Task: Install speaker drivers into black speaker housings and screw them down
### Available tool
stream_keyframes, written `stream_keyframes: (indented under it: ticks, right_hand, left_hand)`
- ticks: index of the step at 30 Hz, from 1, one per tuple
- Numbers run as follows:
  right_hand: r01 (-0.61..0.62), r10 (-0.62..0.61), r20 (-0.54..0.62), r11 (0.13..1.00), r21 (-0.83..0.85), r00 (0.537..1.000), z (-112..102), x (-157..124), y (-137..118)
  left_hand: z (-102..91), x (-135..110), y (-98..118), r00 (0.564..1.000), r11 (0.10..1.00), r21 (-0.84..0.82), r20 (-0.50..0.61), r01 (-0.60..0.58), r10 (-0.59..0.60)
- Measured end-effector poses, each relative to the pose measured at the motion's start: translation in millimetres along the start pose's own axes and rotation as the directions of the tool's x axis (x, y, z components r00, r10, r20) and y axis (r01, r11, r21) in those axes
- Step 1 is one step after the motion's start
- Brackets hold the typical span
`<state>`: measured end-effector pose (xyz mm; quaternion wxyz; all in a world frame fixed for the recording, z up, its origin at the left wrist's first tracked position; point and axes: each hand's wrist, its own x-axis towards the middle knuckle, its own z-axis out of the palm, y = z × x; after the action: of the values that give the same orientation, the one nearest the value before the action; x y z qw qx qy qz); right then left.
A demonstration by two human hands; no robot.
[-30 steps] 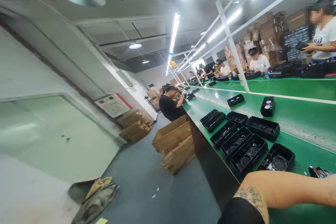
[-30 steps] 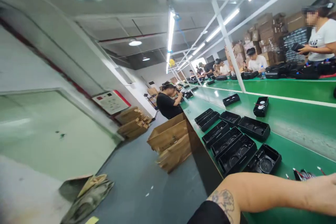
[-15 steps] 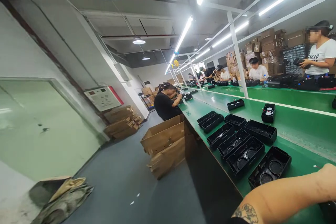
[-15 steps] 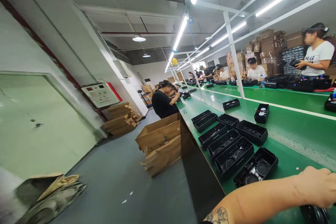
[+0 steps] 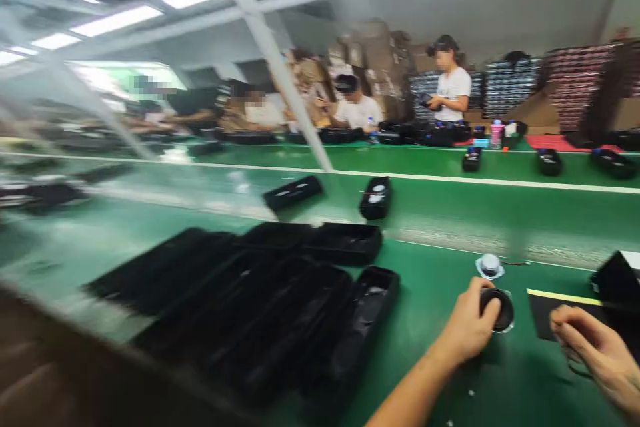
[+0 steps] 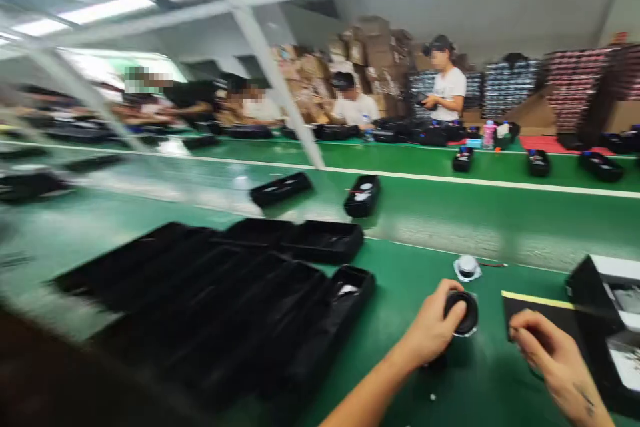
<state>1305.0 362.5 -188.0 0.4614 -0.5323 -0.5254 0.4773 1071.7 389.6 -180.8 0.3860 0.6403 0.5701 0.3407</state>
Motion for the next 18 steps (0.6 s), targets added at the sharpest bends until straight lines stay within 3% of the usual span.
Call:
stream_keyframes:
  ticks: [5,9,13,16,18]
  right_hand:
    - [-0.045,0.044,0.015,0.993,0.108,0.999,6,15,2]
    - [-0.121,0.104,0.247,0.991,0.054,0.963,8,14,12]
    - [-0.072,0.105,0.544,0.994,-0.082,0.832,34,8,1]
    - [0.142,0.114,0.716,0.947,-0.288,0.689,63,7,-15]
    - [0.247,0.122,0.78,0.909,-0.337,0.614,78,9,-19]
  left_hand:
    - [-17.5,19,-10,0.991,0.989,-0.075,-0.049,-0.128,0.124]
    - [-33.3,29,-29,0.983,0.987,-0.154,-0.181,-0.052,0.023]
    - [-38.6,36,-46,0.954,0.951,-0.308,-0.275,0.026,-0.115]
    - [-45.3,33,-43,0.926,0.893,-0.447,-0.313,0.054,-0.213]
    - [-55.3,20,-35,0.891,0.845,-0.533,-0.359,0.05,-0.279]
